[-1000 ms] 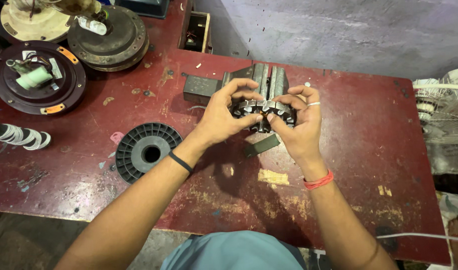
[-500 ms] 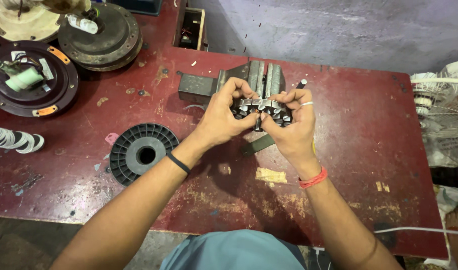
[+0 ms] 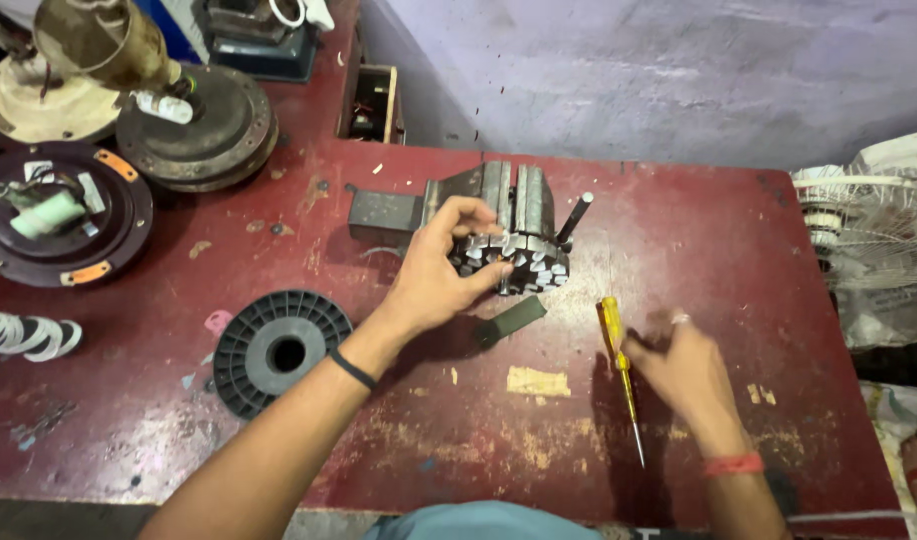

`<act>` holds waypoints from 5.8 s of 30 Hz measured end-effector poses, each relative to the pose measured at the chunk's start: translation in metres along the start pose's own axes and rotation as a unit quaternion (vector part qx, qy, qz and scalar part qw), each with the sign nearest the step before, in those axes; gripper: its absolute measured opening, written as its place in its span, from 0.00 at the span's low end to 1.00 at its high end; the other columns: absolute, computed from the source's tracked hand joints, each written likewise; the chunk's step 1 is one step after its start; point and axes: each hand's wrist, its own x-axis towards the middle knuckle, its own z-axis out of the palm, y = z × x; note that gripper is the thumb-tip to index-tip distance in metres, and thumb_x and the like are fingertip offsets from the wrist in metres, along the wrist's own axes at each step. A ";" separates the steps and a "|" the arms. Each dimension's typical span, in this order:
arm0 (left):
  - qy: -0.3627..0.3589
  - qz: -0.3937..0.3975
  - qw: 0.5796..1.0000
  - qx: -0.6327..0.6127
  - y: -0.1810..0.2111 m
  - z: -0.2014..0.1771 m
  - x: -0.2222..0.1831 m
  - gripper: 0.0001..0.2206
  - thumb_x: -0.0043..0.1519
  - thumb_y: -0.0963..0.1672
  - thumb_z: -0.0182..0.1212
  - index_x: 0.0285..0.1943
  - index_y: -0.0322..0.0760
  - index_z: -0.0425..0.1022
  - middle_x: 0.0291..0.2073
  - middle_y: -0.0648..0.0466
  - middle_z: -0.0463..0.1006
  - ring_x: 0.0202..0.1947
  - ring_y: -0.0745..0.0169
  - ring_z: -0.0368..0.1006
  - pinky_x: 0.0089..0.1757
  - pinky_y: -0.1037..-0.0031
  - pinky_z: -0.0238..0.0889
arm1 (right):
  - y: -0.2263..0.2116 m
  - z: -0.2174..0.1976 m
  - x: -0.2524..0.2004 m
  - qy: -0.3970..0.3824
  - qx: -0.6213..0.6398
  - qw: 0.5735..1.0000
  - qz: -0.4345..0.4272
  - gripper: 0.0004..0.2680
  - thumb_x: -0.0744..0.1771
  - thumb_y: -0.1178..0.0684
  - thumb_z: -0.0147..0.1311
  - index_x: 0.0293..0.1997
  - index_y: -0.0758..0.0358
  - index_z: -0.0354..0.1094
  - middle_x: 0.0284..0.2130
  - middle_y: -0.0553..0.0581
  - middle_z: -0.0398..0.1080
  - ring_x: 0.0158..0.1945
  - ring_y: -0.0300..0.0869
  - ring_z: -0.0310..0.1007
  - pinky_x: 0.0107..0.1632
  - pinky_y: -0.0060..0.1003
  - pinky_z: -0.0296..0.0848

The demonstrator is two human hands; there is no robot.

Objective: The person inserts small white insulating spacers into the slots of a motor stator held in a bench vise. They repeatedly pick up spacers from a black plastic tray and place them into the stator, occasionally using a yellow-handled screwdriver to adjust or seat the pieces.

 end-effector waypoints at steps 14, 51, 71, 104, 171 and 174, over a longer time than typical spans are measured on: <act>-0.013 -0.007 0.999 -0.044 -0.001 -0.004 -0.004 0.26 0.52 0.38 0.74 0.56 0.36 0.62 0.47 0.51 0.82 0.47 0.68 0.77 0.48 0.73 0.70 | -0.037 -0.054 -0.013 0.025 0.340 0.927 -0.156 0.04 0.68 0.62 0.50 0.46 0.71 0.66 0.32 0.66 0.77 0.31 0.46 0.75 0.31 0.37 0.71; 0.027 0.008 0.999 0.027 0.003 0.001 0.001 0.25 0.52 0.41 0.75 0.50 0.37 0.60 0.38 0.50 0.81 0.44 0.59 0.78 0.49 0.66 0.69 | -0.173 -0.065 -0.051 0.187 0.310 0.798 -0.481 0.06 0.72 0.59 0.57 0.47 0.74 0.73 0.39 0.60 0.75 0.36 0.38 0.80 0.39 0.29 0.77; 0.003 -0.013 1.000 0.007 0.015 -0.003 -0.002 0.25 0.55 0.43 0.75 0.57 0.40 0.64 0.44 0.50 0.84 0.50 0.60 0.81 0.51 0.67 0.71 | -0.198 -0.085 -0.036 0.075 0.191 0.835 -0.510 0.11 0.70 0.59 0.58 0.57 0.70 0.63 0.37 0.58 0.77 0.38 0.42 0.79 0.42 0.36 0.75; 0.014 0.020 0.999 -0.023 -0.002 0.001 -0.001 0.24 0.55 0.39 0.74 0.52 0.36 0.60 0.44 0.49 0.82 0.48 0.63 0.78 0.53 0.70 0.70 | -0.130 -0.084 0.007 0.156 0.520 0.729 -0.418 0.09 0.78 0.57 0.51 0.61 0.65 0.53 0.36 0.68 0.75 0.39 0.51 0.82 0.39 0.40 0.79; -0.011 0.020 1.000 -0.015 0.011 -0.009 -0.003 0.20 0.58 0.37 0.64 0.58 0.33 0.63 0.46 0.47 0.84 0.50 0.58 0.81 0.53 0.67 0.69 | -0.136 -0.003 -0.038 0.229 0.440 0.741 -0.453 0.12 0.72 0.60 0.55 0.55 0.66 0.51 0.34 0.69 0.74 0.38 0.45 0.81 0.39 0.31 0.79; -0.012 0.021 0.999 -0.020 0.011 -0.010 -0.003 0.19 0.59 0.38 0.63 0.58 0.33 0.63 0.46 0.47 0.84 0.50 0.58 0.81 0.54 0.68 0.69 | -0.135 0.001 -0.038 0.234 0.424 0.731 -0.480 0.10 0.71 0.60 0.53 0.52 0.65 0.51 0.35 0.68 0.76 0.35 0.41 0.80 0.36 0.28 0.76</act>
